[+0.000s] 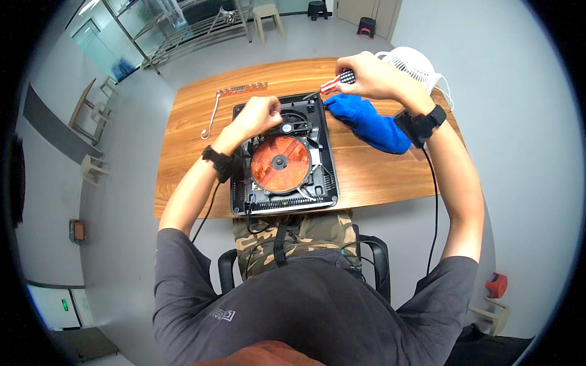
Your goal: The person uses a screwdriver to remove screws from the top and bottom of a disassembled electronic device, likely a turntable. They manipulate internal components and wires, then flip the device over to continue unscrewing the base.
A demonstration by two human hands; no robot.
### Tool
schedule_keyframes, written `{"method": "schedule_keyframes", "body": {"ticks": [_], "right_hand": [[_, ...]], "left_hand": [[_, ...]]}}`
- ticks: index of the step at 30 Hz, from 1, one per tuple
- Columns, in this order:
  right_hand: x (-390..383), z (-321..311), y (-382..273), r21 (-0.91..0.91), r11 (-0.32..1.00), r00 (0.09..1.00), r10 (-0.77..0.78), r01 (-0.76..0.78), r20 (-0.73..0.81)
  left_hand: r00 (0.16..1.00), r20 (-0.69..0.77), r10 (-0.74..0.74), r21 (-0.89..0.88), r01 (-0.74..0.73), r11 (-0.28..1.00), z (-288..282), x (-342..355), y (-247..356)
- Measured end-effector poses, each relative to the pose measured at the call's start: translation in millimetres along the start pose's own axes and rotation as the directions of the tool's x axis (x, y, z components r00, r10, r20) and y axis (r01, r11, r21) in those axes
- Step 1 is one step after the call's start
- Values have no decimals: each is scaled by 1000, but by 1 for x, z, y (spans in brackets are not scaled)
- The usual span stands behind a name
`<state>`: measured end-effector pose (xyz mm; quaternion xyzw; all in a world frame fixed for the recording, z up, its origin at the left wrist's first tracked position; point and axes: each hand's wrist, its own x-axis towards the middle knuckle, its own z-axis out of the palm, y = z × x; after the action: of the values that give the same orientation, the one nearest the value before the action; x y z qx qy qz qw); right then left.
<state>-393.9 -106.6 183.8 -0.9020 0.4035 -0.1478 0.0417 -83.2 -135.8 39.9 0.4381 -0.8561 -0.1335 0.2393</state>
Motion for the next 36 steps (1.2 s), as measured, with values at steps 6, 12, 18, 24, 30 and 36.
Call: {"method": "schedule_keyframes", "body": {"ticks": [6,12,18,24,30,36], "right_hand": [[2,2,-6,75,997,994,27,-36,106],[-3,20,-2,72,997,992,31,-40,124],[-4,23,-6,62,997,988,45,-55,144],[-2,25,-3,55,998,991,35,-43,131],[-2,22,-3,40,997,986,52,-59,158],[-2,24,-4,20,999,989,30,-34,142]], "left_hand": [[997,73,-8,-210,24,977,35,23,11],[998,63,-16,-285,33,958,47,23,21],[998,66,-4,-253,21,967,50,25,23],[998,56,22,-236,-9,972,52,27,25],[997,72,35,-222,-18,975,51,28,29],[995,62,75,-191,-62,980,56,30,28]]}}
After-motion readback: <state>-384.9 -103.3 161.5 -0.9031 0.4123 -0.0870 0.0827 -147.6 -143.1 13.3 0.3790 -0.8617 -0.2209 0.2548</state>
